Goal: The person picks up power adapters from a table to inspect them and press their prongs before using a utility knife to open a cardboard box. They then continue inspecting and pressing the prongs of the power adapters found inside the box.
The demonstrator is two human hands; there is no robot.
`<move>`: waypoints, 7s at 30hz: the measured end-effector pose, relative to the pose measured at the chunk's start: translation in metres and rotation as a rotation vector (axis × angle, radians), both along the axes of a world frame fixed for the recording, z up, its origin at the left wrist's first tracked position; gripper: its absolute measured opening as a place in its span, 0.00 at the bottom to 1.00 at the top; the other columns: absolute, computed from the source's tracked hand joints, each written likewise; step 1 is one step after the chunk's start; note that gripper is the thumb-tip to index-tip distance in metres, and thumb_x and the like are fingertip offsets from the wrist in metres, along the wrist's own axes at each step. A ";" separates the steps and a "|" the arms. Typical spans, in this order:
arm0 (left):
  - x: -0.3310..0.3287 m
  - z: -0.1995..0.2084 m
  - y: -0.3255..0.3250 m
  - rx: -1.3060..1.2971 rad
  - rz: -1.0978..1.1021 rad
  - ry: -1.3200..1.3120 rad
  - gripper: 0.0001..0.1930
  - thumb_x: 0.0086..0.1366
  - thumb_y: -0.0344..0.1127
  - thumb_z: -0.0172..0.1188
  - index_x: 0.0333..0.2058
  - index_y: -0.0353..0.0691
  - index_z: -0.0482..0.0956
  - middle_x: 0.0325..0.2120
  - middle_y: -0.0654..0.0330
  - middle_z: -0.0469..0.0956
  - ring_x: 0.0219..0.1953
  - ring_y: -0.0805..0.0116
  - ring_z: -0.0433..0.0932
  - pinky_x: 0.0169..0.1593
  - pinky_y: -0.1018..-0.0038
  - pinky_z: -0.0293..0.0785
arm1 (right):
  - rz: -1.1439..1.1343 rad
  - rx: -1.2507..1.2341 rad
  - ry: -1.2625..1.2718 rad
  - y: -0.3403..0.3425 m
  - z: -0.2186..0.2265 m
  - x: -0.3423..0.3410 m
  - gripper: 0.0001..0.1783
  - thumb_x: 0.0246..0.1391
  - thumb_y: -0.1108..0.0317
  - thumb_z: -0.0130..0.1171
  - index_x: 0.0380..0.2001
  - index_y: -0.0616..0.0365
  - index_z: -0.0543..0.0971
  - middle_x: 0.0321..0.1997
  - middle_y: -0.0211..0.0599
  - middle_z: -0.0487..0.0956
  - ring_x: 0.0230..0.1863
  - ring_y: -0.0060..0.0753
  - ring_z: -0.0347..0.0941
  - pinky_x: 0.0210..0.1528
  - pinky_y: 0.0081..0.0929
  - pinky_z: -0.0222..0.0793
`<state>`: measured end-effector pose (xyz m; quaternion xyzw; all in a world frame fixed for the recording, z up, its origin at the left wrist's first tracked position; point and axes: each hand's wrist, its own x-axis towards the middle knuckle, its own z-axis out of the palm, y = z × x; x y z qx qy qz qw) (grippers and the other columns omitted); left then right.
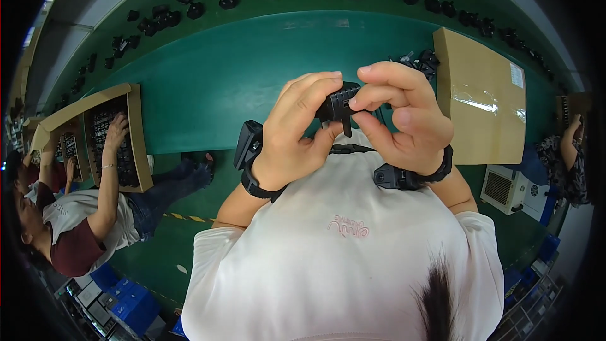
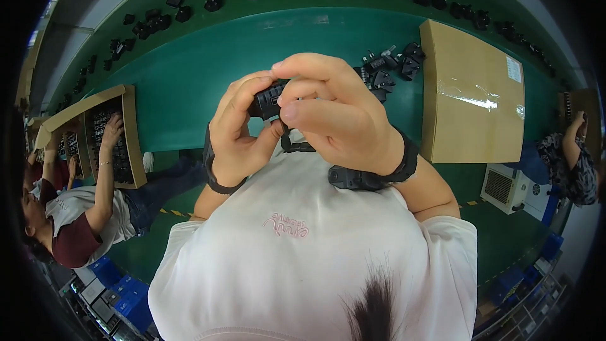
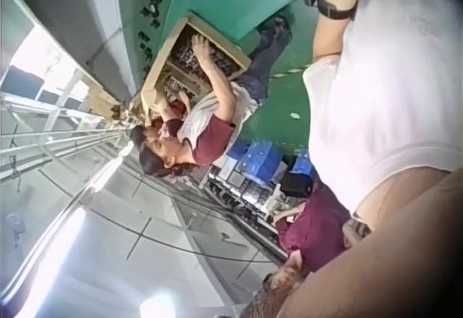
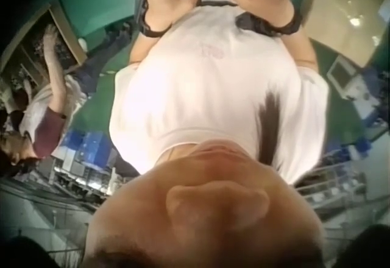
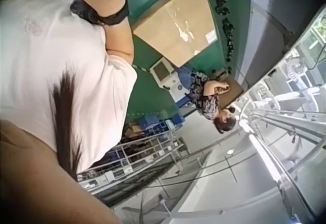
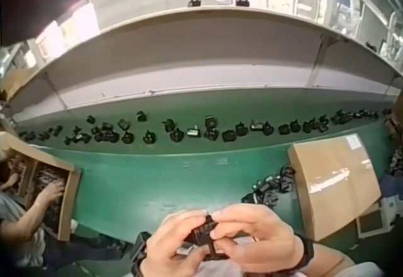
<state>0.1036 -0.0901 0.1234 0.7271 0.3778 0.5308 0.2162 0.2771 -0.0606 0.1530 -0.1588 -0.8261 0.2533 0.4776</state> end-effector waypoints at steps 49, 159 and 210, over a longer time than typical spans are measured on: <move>-0.036 0.055 0.039 0.376 0.106 -0.332 0.18 0.63 0.37 0.46 0.47 0.32 0.68 0.41 0.47 0.71 0.39 0.61 0.71 0.42 0.68 0.71 | -0.210 -0.778 -0.733 0.208 -0.115 0.133 0.20 0.40 0.75 0.61 0.41 0.57 0.73 0.27 0.36 0.75 0.23 0.25 0.70 0.24 0.24 0.68; 0.300 -0.160 0.112 -0.653 -0.471 0.621 0.30 0.43 0.28 0.64 0.50 0.43 0.69 0.45 0.48 0.67 0.46 0.52 0.67 0.50 0.65 0.66 | -0.245 -0.987 0.208 0.258 -0.060 0.280 0.12 0.51 0.73 0.57 0.39 0.64 0.73 0.32 0.36 0.78 0.30 0.25 0.75 0.33 0.19 0.71; 0.323 -0.051 0.078 -0.529 -0.023 -0.344 0.26 0.54 0.22 0.56 0.52 0.38 0.58 0.43 0.53 0.68 0.44 0.65 0.70 0.44 0.74 0.69 | -0.133 -0.289 -0.050 0.095 -0.055 0.300 0.20 0.42 0.83 0.55 0.41 0.58 0.69 0.38 0.41 0.72 0.36 0.29 0.71 0.37 0.25 0.70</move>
